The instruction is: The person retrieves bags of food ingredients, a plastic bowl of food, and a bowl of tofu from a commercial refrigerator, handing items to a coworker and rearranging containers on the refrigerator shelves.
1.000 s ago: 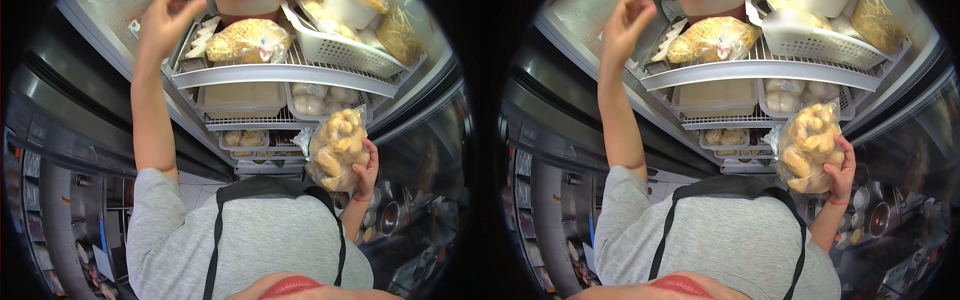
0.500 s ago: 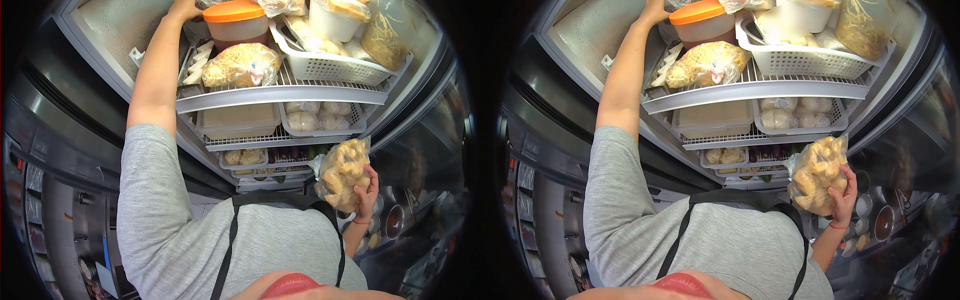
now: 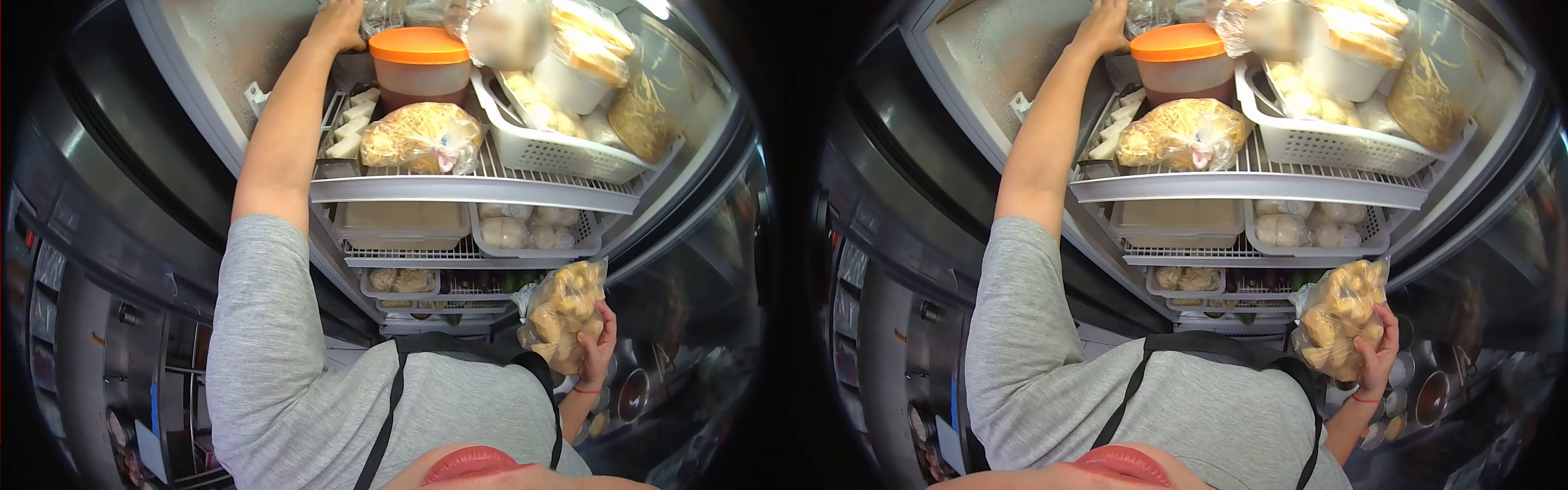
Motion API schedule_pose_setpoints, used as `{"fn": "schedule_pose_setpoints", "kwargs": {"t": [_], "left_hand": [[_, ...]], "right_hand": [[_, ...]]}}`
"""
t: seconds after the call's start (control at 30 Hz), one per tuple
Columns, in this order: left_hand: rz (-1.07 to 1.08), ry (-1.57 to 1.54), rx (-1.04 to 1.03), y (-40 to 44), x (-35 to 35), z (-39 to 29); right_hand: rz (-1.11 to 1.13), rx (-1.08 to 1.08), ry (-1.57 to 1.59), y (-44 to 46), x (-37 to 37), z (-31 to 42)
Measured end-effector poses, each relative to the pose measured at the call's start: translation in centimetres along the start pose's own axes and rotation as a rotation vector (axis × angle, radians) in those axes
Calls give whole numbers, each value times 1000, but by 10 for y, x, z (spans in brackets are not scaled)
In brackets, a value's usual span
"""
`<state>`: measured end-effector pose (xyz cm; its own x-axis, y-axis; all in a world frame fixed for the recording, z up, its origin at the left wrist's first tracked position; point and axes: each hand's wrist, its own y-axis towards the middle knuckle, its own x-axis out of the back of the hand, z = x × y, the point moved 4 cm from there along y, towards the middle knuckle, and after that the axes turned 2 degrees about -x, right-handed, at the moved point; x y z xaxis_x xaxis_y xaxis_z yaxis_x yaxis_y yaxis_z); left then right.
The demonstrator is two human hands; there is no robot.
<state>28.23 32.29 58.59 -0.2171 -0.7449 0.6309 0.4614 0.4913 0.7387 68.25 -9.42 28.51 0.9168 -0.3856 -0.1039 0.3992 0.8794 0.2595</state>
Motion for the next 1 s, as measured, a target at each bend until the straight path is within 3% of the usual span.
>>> {"fn": "schedule_pose_setpoints", "kwargs": {"t": [0.27,0.4,0.6,0.7,1.0], "left_hand": [[-43,216,-22,-11,-12,11],[105,164,-9,1,-17,15],[-27,155,-98,21,-32,29],[40,98,-24,23,-33,25],[-60,73,212,19,-37,10]], "right_hand": [[59,-25,17,17,-16,-3],[70,-23,33,16,-14,-4],[1,-30,66,11,-11,-6],[15,-31,44,12,-11,-6],[77,22,27,11,-30,-5]]}}
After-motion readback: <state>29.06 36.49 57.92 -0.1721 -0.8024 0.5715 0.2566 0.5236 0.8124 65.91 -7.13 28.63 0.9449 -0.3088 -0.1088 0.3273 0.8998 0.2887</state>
